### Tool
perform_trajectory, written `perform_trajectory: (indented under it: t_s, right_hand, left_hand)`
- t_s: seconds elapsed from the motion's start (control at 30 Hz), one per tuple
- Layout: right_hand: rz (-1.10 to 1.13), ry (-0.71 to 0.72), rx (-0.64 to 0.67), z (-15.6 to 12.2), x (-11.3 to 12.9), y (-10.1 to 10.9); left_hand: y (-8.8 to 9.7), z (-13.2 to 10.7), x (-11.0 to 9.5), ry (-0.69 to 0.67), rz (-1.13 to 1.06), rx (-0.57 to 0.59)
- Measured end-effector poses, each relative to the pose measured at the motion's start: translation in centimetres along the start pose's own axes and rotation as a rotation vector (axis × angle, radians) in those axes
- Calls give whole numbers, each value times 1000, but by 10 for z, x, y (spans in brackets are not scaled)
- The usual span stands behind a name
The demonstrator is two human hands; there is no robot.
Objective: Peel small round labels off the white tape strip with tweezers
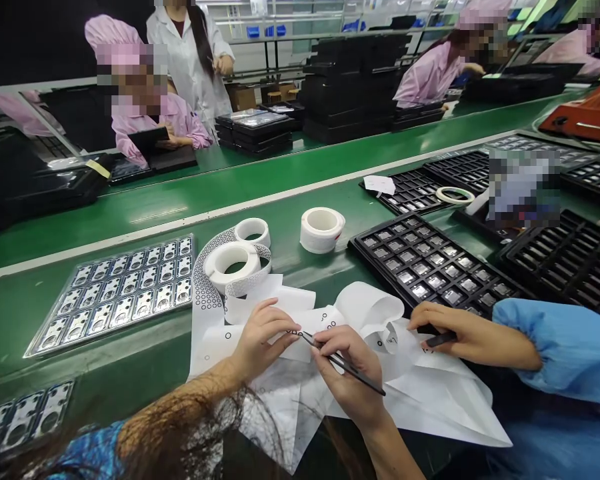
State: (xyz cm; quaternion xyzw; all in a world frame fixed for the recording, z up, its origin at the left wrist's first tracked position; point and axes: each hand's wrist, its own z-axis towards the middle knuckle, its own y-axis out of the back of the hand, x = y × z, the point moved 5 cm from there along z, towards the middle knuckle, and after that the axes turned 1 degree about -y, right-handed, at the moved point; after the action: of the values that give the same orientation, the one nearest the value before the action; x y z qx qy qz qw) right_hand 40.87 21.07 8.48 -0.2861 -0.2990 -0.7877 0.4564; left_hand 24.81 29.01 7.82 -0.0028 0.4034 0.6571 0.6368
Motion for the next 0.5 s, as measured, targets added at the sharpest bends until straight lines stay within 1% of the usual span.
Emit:
perform_trajectory:
  t_s: [0.2, 0.33, 0.5]
  right_hand:
    - [2, -106, 1, -8, -7, -2]
    - [13, -96, 13, -7, -6, -3]
    - [22, -95, 12, -9, -7, -1]
  left_hand:
    - [0, 0, 0, -6, 7, 12]
    - [-1, 0, -1, 9, 16, 39]
    - [-1, 1, -2, 12, 19, 38]
